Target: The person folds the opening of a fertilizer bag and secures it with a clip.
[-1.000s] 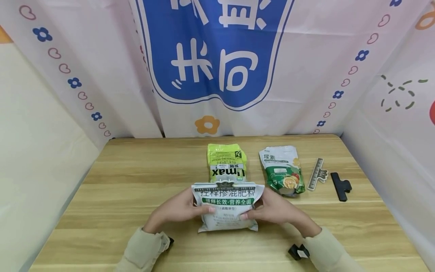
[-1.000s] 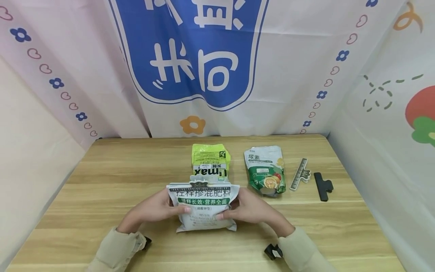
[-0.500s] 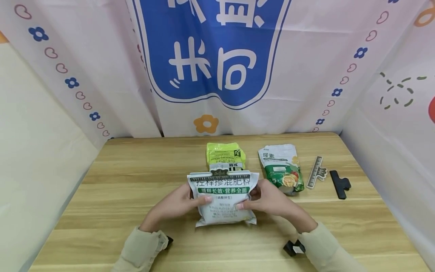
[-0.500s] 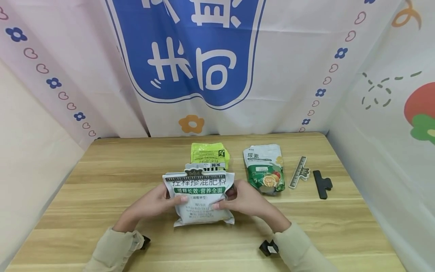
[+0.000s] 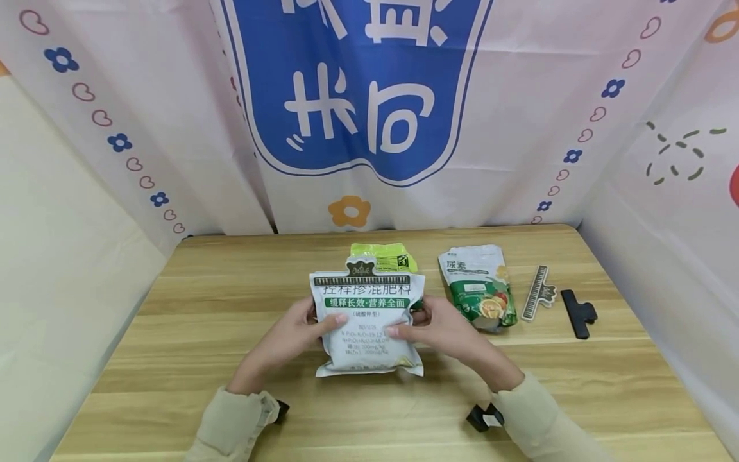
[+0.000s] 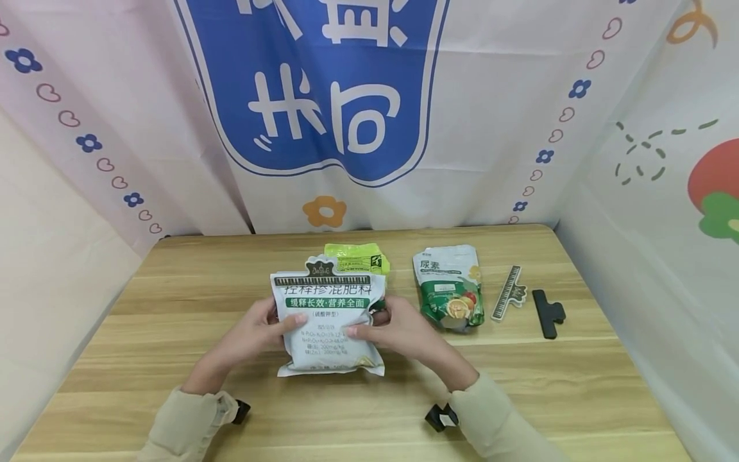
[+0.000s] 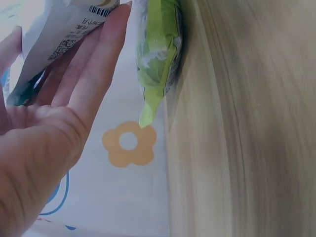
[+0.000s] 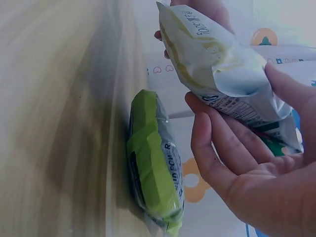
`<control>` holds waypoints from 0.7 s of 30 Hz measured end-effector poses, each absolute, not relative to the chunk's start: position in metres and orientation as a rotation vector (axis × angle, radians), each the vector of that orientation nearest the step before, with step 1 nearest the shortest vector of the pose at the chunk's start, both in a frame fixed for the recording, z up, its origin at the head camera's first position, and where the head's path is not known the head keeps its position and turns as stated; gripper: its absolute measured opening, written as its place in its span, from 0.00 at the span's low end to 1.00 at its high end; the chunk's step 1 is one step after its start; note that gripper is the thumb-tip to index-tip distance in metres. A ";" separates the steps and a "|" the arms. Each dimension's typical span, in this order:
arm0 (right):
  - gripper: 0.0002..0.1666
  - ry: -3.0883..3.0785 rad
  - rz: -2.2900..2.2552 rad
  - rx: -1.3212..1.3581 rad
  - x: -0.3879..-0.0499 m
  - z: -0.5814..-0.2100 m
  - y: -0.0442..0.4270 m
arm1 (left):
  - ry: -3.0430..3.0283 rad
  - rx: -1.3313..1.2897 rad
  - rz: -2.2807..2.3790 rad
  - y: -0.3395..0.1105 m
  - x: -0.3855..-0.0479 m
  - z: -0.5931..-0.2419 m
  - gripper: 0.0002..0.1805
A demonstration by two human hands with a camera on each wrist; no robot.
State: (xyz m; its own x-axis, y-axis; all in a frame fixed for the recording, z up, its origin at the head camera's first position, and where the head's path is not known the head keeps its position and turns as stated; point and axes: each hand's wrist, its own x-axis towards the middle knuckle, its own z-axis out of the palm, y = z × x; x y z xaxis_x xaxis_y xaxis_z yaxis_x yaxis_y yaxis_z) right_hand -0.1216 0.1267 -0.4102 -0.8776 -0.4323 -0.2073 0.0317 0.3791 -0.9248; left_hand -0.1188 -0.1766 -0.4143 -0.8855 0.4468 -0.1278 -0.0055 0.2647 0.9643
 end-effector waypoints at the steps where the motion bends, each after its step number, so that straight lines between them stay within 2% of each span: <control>1: 0.28 2.232 -1.506 -0.333 -0.122 -0.410 0.125 | 2.176 0.388 1.662 -0.178 -0.119 -0.414 0.23; 11: 0.29 2.269 -1.497 -0.259 -0.129 -0.402 0.110 | 2.244 0.308 1.664 -0.187 -0.126 -0.411 0.23; 15: 0.43 2.252 -1.525 -0.235 -0.131 -0.401 0.101 | 2.275 0.298 1.649 -0.191 -0.127 -0.408 0.24; 18: 0.48 2.191 -1.600 -0.206 -0.134 -0.401 0.094 | 2.290 0.272 1.656 -0.194 -0.129 -0.407 0.25; 21: 0.48 2.107 -1.698 -0.187 -0.137 -0.401 0.086 | 2.291 0.185 1.677 -0.197 -0.132 -0.406 0.27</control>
State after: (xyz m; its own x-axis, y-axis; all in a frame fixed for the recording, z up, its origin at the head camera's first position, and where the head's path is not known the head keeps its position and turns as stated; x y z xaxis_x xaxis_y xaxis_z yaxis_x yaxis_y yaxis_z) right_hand -0.1370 0.0859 -0.4014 -0.9003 -0.3625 -0.2411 0.1585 0.2429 -0.9570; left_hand -0.1315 -0.1972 -0.4060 -0.9481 0.2747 -0.1604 -0.0700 0.3118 0.9476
